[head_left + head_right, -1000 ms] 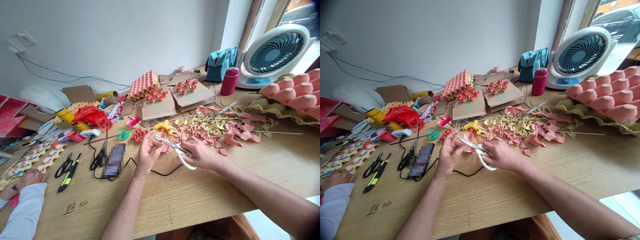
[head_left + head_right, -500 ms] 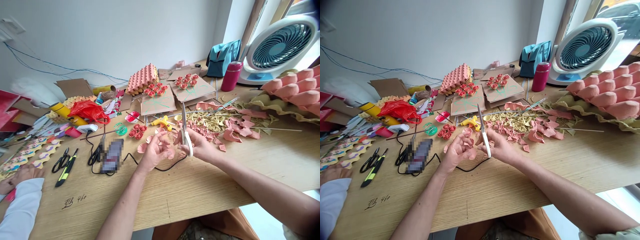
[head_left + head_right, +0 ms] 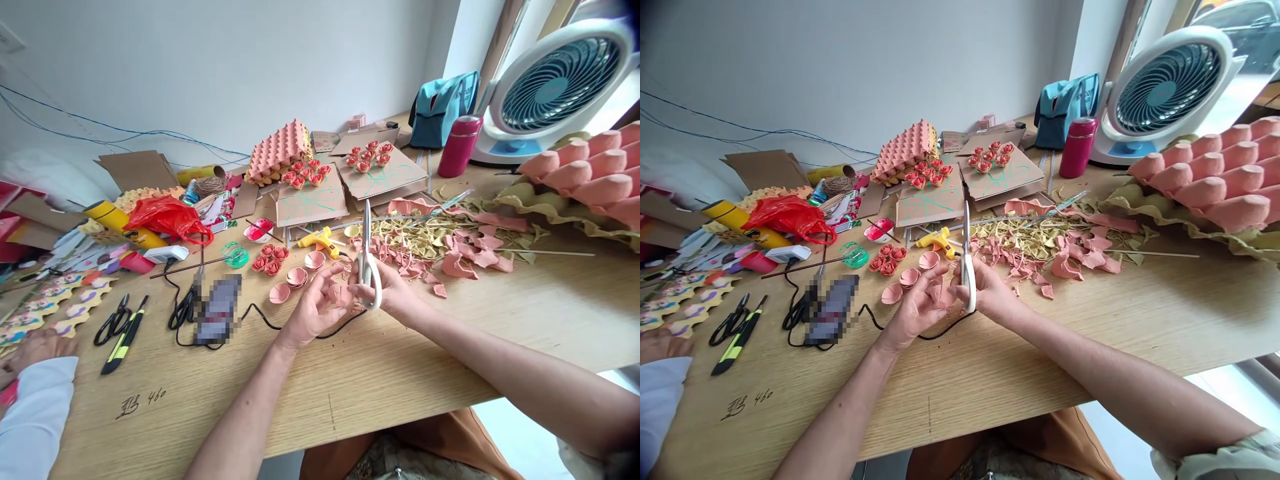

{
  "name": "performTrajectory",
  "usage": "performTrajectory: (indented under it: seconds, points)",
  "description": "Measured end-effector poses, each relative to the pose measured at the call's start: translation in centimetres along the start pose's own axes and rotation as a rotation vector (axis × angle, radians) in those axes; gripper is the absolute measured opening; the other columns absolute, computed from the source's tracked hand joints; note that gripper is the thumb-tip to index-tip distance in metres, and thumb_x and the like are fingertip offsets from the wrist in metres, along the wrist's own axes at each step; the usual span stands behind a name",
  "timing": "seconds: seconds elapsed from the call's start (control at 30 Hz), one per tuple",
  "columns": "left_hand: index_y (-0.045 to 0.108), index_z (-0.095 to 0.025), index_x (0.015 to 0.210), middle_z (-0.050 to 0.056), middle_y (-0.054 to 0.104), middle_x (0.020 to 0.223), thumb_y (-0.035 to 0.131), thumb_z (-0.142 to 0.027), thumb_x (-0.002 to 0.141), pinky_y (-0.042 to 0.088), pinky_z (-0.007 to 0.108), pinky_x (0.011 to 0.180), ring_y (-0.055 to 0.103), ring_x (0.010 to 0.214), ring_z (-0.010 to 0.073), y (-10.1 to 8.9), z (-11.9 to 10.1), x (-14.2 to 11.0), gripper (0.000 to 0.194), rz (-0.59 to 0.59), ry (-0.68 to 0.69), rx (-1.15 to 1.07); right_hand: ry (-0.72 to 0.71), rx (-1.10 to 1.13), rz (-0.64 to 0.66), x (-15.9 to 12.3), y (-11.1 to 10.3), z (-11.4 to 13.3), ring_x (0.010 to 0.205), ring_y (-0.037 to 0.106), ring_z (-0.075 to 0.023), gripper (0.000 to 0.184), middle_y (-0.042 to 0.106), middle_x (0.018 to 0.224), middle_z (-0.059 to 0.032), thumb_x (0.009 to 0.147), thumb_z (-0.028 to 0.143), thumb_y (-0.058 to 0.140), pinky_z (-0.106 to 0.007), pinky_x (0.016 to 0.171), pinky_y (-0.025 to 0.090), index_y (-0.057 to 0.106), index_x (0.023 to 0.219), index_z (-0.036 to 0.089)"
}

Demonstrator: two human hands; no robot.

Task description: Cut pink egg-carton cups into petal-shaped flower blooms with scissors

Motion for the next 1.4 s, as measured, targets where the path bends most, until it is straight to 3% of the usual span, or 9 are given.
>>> performTrajectory:
  seconds: [0.27, 0.37, 0.47, 0.7, 1.0, 1.23, 1.4]
  points:
    - [0.059, -0.027, 0.128, -0.003, 0.051, 0.077, 0.079, -0.028, 0.075, 0.046, 0.028, 0.075, 0.051, 0.074, 0.0127, -0.4, -0.1, -0.2, 0.056, -0.074, -0.062, -0.293, -0.018, 0.022, 0.047, -0.7, 0.8, 0.6, 0.063, 0.051, -0.0126, 0.049, 0.057, 0.082, 0.0018, 0.074, 0.057, 0.081, -0.026, 0.053, 0.046, 0.051, 0.094, 0.023]
    - [0.06, -0.026, 0.127, -0.004, 0.05, 0.076, 0.083, -0.028, 0.07, 0.046, 0.028, 0.073, 0.052, 0.073, 0.0124, 0.3, 0.1, -0.2, 0.061, -0.07, -0.053, -0.369, -0.07, -0.004, -0.008, -1.0, 0.6, 0.7, 0.061, 0.05, -0.013, 0.047, 0.056, 0.078, 0.0023, 0.077, 0.057, 0.079, -0.027, 0.052, 0.046, 0.052, 0.095, 0.024]
    - [0.064, -0.025, 0.121, -0.002, 0.054, 0.083, 0.088, -0.022, 0.065, 0.047, 0.027, 0.075, 0.056, 0.081, 0.0135, 0.5, 0.9, -0.1, 0.062, -0.121, -0.071, -0.372, -0.122, -0.067, -0.081, -1.2, 0.2, 0.8, 0.059, 0.048, -0.0134, 0.043, 0.054, 0.077, 0.0023, 0.08, 0.056, 0.077, -0.027, 0.051, 0.044, 0.051, 0.091, 0.025]
    - [0.064, -0.022, 0.116, 0.001, 0.063, 0.091, 0.09, -0.022, 0.065, 0.05, 0.031, 0.083, 0.063, 0.091, 0.0174, 0.6, 1.8, -0.1, 0.058, -0.163, -0.063, -0.521, -0.151, -0.119, -0.077, -1.4, 0.6, 0.6, 0.058, 0.045, -0.0133, 0.042, 0.048, 0.074, 0.0038, 0.079, 0.055, 0.079, -0.027, 0.051, 0.044, 0.051, 0.087, 0.025]
    - [0.064, -0.024, 0.111, -0.001, 0.058, 0.092, 0.089, -0.02, 0.066, 0.046, 0.027, 0.079, 0.058, 0.086, 0.0134, 1.3, 2.2, -0.2, 0.052, -0.191, -0.1, -0.591, -0.192, -0.233, -0.076, -1.6, 0.5, 0.4, 0.069, 0.05, -0.0171, 0.038, 0.054, 0.083, -0.0002, 0.083, 0.053, 0.076, -0.03, 0.059, 0.045, 0.054, 0.097, 0.025]
    - [0.064, -0.024, 0.116, -0.003, 0.057, 0.092, 0.087, -0.021, 0.068, 0.045, 0.024, 0.077, 0.056, 0.085, 0.0104, -1.1, 0.8, -0.2, 0.053, -0.299, -0.03, -0.504, -0.095, -0.105, 0.06, -1.4, 0.8, 0.8, 0.065, 0.048, -0.0138, 0.04, 0.055, 0.078, 0.0007, 0.087, 0.057, 0.071, -0.027, 0.059, 0.042, 0.054, 0.093, 0.022]
    - [0.062, -0.027, 0.119, 0.003, 0.065, 0.118, 0.085, -0.022, 0.071, 0.049, 0.029, 0.091, 0.064, 0.112, 0.0195, -2.8, -0.8, -0.1, 0.054, -0.335, 0.11, -0.564, 0.13, 0.223, 0.331, -2.0, 3.1, -0.4, 0.049, 0.046, -0.0116, 0.049, 0.053, 0.06, 0.002, 0.093, 0.067, 0.055, -0.025, 0.047, 0.034, 0.056, 0.085, 0.019]
Point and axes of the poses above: each hand's wrist, its own x-axis towards the middle knuckle, its own y-axis out of the palm, z = x × y, the point moved 7 cm from there along x, towards the middle knuckle
